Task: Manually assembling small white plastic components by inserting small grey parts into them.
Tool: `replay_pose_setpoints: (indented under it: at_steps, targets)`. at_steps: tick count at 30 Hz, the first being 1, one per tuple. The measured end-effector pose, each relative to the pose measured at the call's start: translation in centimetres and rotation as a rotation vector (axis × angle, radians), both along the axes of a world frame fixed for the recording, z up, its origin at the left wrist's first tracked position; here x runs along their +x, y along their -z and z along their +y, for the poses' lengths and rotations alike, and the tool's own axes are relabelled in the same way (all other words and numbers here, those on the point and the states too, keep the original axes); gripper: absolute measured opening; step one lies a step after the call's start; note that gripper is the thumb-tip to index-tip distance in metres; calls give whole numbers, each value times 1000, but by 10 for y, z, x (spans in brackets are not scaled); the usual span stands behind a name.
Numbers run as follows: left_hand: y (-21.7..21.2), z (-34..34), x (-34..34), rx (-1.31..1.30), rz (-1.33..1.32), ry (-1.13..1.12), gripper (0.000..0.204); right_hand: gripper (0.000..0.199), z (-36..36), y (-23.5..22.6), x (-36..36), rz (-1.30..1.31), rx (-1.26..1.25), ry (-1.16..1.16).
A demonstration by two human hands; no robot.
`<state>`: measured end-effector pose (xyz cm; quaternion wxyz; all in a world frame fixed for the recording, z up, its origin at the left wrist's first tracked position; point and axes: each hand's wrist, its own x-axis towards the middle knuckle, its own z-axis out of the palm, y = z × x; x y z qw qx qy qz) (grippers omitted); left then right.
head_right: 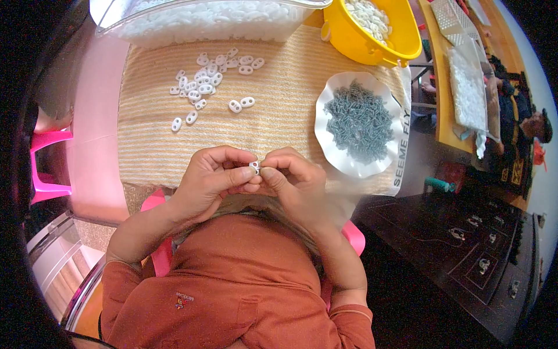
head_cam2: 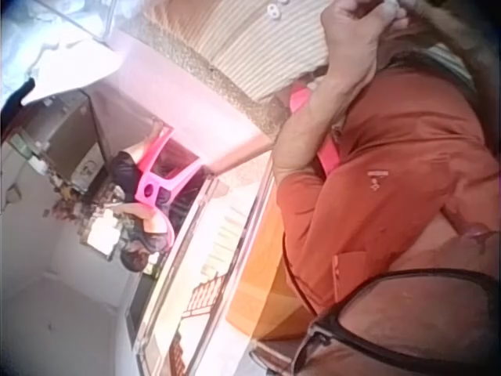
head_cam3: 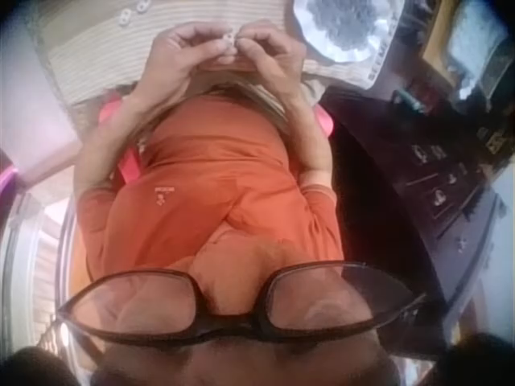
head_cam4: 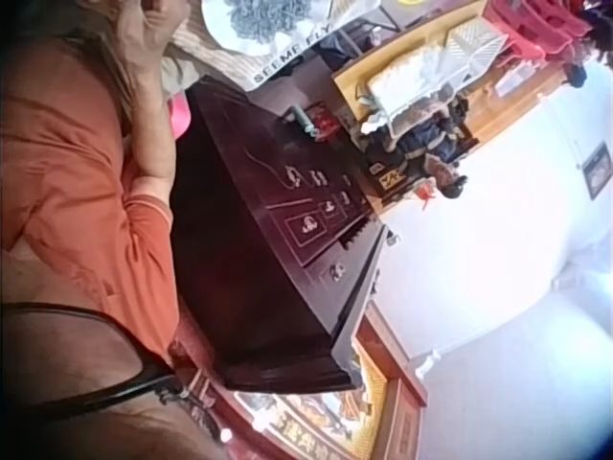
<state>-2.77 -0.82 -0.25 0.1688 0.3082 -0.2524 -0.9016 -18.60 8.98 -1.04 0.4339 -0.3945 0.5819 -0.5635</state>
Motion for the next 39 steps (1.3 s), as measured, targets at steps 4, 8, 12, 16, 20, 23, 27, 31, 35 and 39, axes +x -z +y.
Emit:
replay_pose_setpoints:
  at_steps: [4, 8, 12, 16, 20, 23, 27, 31, 35, 39]
  targets:
    - [1, 1, 1, -6, -10, -7, 19, 5, 0, 0, 1, 49, 18, -6]
    - [2, 3, 0, -28, -11, -4, 18, 5, 0, -2, 3, 29, 27, 6]
    - [4, 6, 0, -100, -22, 6, 18, 5, 0, -6, 5, -92, 103, 22]
    - [5, 7, 0, -97, -3, -9, 18, 5, 1, -3, 4, -1, 59, 10]
    - [4, 8, 0, -83, 1, -23, 19, 5, 1, -3, 5, -17, 78, 22]
    - [2, 8, 0, -72, -3, -29, 19, 5, 1, -3, 4, -23, 63, 18]
    - [3, 8, 1, -70, -5, -26, 19, 5, 1, -2, 4, -10, 48, 16]
    - [4, 8, 1, -75, -4, -26, 19, 5, 1, -2, 5, -35, 65, 18]
    - [4, 10, 1, -87, 3, -27, 19, 5, 1, -3, 3, 27, 65, -9]
    - [7, 11, 1, -121, 3, -37, 18, 6, 0, -2, 3, -38, 65, -14]
